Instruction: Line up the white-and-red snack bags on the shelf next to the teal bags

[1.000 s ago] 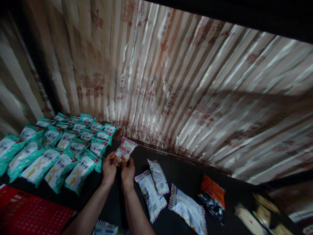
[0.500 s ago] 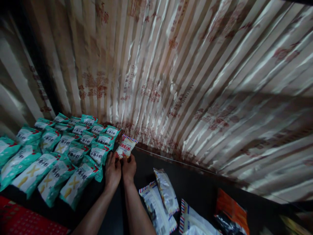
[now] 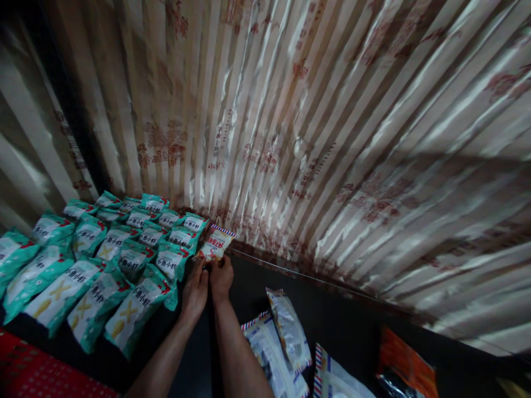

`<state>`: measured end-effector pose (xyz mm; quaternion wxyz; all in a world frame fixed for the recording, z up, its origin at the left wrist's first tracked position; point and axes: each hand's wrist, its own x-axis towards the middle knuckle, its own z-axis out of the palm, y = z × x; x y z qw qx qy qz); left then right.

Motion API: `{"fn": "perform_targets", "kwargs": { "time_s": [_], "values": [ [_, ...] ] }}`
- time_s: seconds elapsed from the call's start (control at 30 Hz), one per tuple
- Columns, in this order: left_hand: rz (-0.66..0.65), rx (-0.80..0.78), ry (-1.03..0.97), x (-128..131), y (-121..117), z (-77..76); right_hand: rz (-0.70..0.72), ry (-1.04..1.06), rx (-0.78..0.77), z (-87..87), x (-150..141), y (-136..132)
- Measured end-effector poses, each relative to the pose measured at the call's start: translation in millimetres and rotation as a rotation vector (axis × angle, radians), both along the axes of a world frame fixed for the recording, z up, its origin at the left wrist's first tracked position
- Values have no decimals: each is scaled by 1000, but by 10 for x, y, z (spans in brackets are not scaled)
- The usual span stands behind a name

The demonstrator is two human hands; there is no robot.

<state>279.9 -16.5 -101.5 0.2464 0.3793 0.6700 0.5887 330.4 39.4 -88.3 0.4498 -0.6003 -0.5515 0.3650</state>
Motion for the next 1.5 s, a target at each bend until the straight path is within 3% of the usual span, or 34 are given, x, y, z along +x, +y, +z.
{"fn": "perform_targets", "kwargs": {
  "time_s": [0.17, 0.43, 0.83, 1.2, 1.37, 1.5],
  "values": [
    [-49, -37, 25, -33, 14, 5, 6, -67, 16, 25, -27, 4],
    [-48, -45, 16, -60, 37, -13, -15, -350, 36, 111, -35, -46],
    [-68, -70, 116, -56, 34, -33, 72, -579, -96, 210, -59, -69],
    [-92, -35, 169, -79, 25, -77, 44, -557, -29, 85, -75, -77],
    [-74, 2, 166, -98, 43, -146, -17, -470, 91, -19, -67, -112],
    [-24, 31, 173, -110, 22, -108, -47, -385, 186, -80, -33, -255]
  ]
}}
